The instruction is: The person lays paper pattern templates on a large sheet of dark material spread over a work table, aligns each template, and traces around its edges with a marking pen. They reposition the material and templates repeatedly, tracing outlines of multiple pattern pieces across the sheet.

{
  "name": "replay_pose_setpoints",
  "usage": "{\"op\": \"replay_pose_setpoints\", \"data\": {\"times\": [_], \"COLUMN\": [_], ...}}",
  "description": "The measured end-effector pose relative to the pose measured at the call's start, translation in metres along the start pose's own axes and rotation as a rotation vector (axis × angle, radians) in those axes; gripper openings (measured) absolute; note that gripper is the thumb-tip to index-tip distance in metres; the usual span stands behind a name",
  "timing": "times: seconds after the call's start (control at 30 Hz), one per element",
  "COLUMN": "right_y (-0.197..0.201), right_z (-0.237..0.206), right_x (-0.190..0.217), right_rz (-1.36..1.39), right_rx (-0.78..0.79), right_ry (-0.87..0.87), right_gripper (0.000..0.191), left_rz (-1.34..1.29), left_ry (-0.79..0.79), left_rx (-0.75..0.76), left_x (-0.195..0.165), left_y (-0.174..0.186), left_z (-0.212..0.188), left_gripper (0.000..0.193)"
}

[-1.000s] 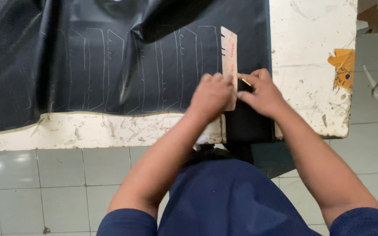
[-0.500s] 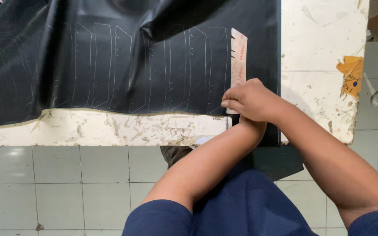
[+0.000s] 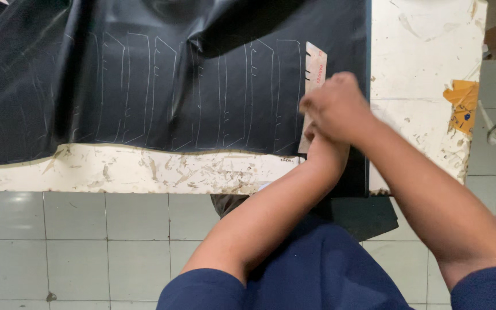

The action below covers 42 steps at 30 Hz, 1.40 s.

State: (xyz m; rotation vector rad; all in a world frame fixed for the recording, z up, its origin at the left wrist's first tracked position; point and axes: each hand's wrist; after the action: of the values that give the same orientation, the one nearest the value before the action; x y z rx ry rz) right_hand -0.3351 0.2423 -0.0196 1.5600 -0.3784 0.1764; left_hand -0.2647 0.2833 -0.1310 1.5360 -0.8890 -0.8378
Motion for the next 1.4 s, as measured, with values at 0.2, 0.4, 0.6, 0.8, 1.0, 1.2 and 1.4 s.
{"op": "replay_pose_setpoints", "data": {"times": [0.2,0.4,0.6,0.8,1.0,1.2,1.4], "right_y": [0.016,0.022,0.033,0.046,0.043,0.043,0.054], "right_z": [0.039,0.040,0.034,0.029,0.031,0.036,0.037], "right_x": [-0.048,-0.047,-0.047,-0.040,-0.029,-0.029,-0.035], "right_rz": [0.133,0.185,0.236,0.381,0.229,0.192,0.180], "right_rx": [-0.195,-0.196,-0.252,-0.039,-0.205,-0.253,-0.236], "right_ry": [0.031,0.054,0.009,-0.231,0.003,0.028,-0.039], "right_gripper": [0.015,0.014,0.016,0.019,0.017,0.016,0.018], "left_rz": [0.020,-0.782,-0.566,-0.565,-0.781,-0.778,-0.551], "left_ry": [0.065,0.344,0.120,0.172,0.370,0.412,0.215], "left_rx": [-0.196,0.053,0.057,0.010,0.107,0.177,0.151], "left_x": [0.033,0.053,0.058,0.050,0.056,0.062,0.063], "left_y": [0.039,0.049,0.059,0.071,0.086,0.103,0.112], "left_z": [0.015,0.023,0.019,0.021,0.015,0.014,0.022], "left_gripper": [0.052,0.073,0.032,0.047,0.070,0.067,0.056]}}
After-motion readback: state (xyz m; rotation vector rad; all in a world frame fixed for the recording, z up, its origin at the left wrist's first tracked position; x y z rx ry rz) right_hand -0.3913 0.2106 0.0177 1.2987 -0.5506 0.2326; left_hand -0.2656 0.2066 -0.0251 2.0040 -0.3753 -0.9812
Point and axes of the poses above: each hand's wrist, its own z-axis towards the middle knuckle, its own y-axis out of the back of the hand, x = y × z, and after that the axes turned 4 degrees about -y, right-handed
